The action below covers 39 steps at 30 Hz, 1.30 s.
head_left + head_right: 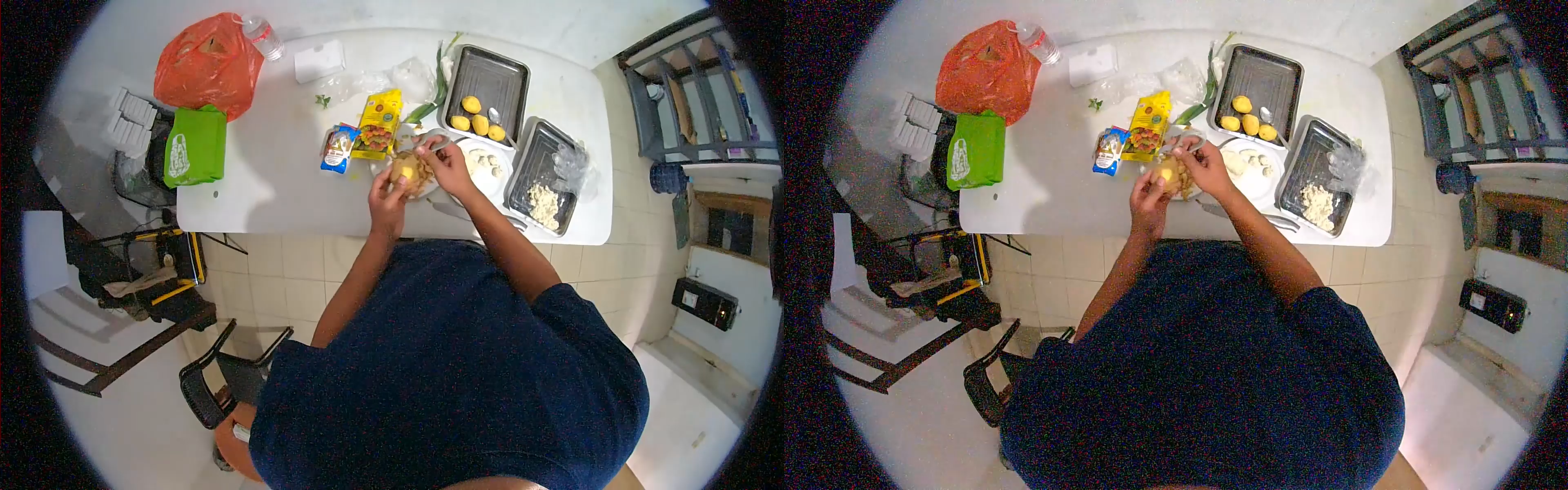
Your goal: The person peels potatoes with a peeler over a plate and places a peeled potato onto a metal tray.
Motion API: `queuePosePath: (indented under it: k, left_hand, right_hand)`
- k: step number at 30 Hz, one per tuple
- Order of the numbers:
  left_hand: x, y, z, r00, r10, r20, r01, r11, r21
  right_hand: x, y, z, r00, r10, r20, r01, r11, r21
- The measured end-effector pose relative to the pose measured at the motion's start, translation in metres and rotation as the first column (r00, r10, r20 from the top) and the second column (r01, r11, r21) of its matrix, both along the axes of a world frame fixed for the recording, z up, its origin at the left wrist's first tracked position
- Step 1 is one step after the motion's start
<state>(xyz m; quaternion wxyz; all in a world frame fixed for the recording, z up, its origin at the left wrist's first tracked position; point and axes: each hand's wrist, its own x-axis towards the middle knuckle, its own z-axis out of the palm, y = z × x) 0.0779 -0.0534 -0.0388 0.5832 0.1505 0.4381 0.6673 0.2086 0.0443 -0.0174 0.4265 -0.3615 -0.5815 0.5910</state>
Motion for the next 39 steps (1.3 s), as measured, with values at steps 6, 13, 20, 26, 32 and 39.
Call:
queuePosePath:
  k: [6,13,20,26,32,39]
  left_hand:
    - [-0.02,-0.002,0.001,0.944,0.055,0.325,-0.06,0.998,0.007]
    - [-0.014,0.01,0.001,0.942,0.003,0.334,-0.027,0.997,0.067]
    - [-0.005,0.011,0.0,0.969,0.108,0.222,-0.116,0.993,0.022]
    - [-0.003,0.016,-0.003,0.968,0.109,0.225,-0.112,0.994,0.001]
    - [0.002,0.015,0.004,0.975,0.106,0.194,-0.11,0.994,0.01]
    - [0.002,0.015,0.001,0.976,0.077,0.205,-0.083,0.996,0.023]
  right_hand:
    - [-0.003,-0.007,0.004,0.993,-0.019,-0.118,0.011,0.998,-0.061]
    - [-0.009,-0.018,0.019,0.996,-0.023,-0.086,0.019,0.999,-0.04]
    - [-0.005,-0.018,0.011,0.994,0.011,-0.112,-0.018,0.998,-0.057]
    - [-0.002,-0.021,0.022,0.997,0.016,-0.078,-0.02,0.998,-0.053]
    - [0.005,-0.019,0.006,0.998,0.052,-0.02,-0.052,0.998,0.022]
    - [0.002,-0.022,0.012,0.999,0.046,-0.01,-0.045,0.999,0.018]
